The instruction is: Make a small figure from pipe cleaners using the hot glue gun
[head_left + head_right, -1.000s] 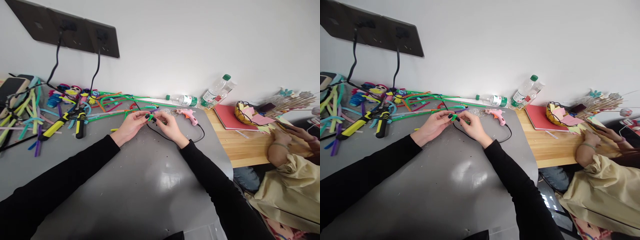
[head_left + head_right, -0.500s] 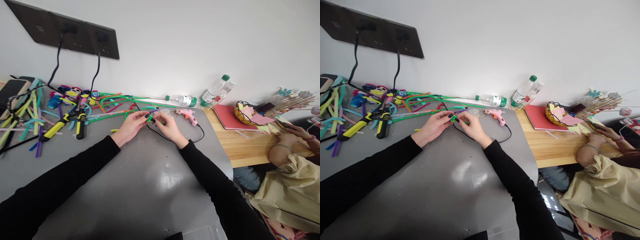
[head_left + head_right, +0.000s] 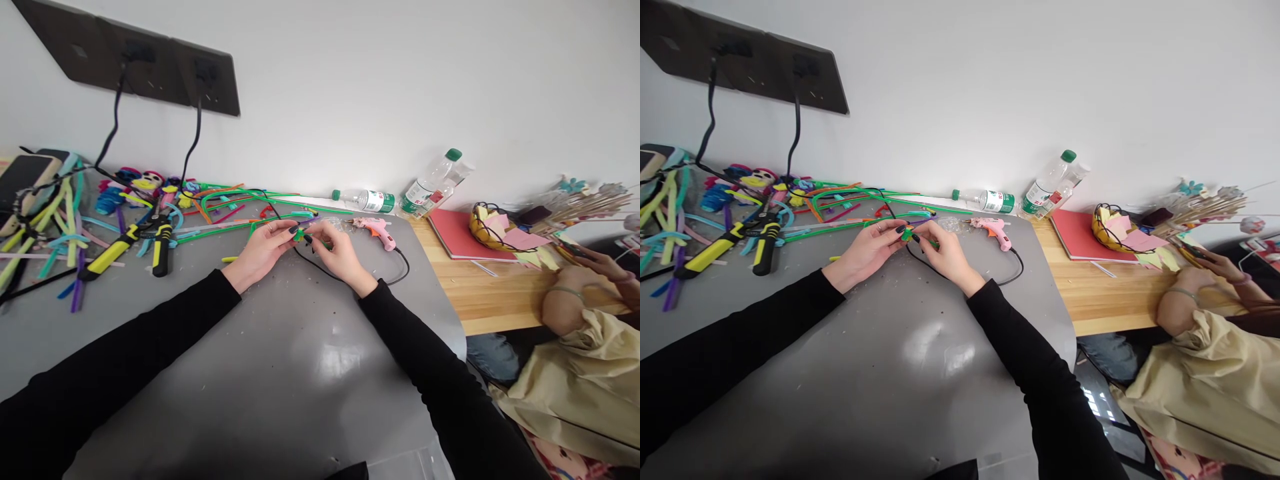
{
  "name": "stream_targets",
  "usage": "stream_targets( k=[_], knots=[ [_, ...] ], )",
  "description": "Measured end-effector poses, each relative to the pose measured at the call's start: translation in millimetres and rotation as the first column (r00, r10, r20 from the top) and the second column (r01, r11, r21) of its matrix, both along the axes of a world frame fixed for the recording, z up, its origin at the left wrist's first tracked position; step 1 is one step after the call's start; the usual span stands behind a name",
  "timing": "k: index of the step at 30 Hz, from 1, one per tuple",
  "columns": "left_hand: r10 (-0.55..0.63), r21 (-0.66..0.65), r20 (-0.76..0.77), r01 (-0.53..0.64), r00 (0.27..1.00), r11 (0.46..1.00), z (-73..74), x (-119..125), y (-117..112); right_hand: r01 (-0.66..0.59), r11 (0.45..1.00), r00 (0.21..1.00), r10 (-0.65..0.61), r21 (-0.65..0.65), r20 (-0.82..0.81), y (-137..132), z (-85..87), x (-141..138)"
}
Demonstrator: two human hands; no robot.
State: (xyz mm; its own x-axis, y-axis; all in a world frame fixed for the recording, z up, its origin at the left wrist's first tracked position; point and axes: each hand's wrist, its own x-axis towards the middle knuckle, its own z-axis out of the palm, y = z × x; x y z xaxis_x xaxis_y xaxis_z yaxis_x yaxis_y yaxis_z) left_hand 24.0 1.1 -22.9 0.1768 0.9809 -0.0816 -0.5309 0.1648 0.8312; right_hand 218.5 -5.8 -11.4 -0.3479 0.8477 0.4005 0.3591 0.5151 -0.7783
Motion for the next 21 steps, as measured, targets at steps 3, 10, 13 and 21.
stream_targets(
  k=[3,10,13,21],
  knots=[
    [0.003,0.002,-0.008,-0.003,1.000,1.000,1.0,0.3,-0.1,-0.009,0.999,1.000,0.009,0.032,0.004,1.2,-1.4,0.0],
    [-0.006,0.016,-0.066,0.008,0.998,1.000,4.3,-1.3,-1.8,-0.006,0.998,0.998,0.002,0.065,0.057,0.9,0.3,0.1],
    [-0.018,0.004,-0.109,0.019,0.994,1.000,3.5,-2.6,-1.7,-0.006,0.998,0.998,0.002,0.060,0.064,1.1,0.4,0.7],
    [-0.015,0.023,-0.115,0.017,0.993,1.000,-0.8,-2.4,-0.3,0.015,0.995,0.999,-0.019,0.100,0.047,1.8,-2.5,2.2]
  ],
)
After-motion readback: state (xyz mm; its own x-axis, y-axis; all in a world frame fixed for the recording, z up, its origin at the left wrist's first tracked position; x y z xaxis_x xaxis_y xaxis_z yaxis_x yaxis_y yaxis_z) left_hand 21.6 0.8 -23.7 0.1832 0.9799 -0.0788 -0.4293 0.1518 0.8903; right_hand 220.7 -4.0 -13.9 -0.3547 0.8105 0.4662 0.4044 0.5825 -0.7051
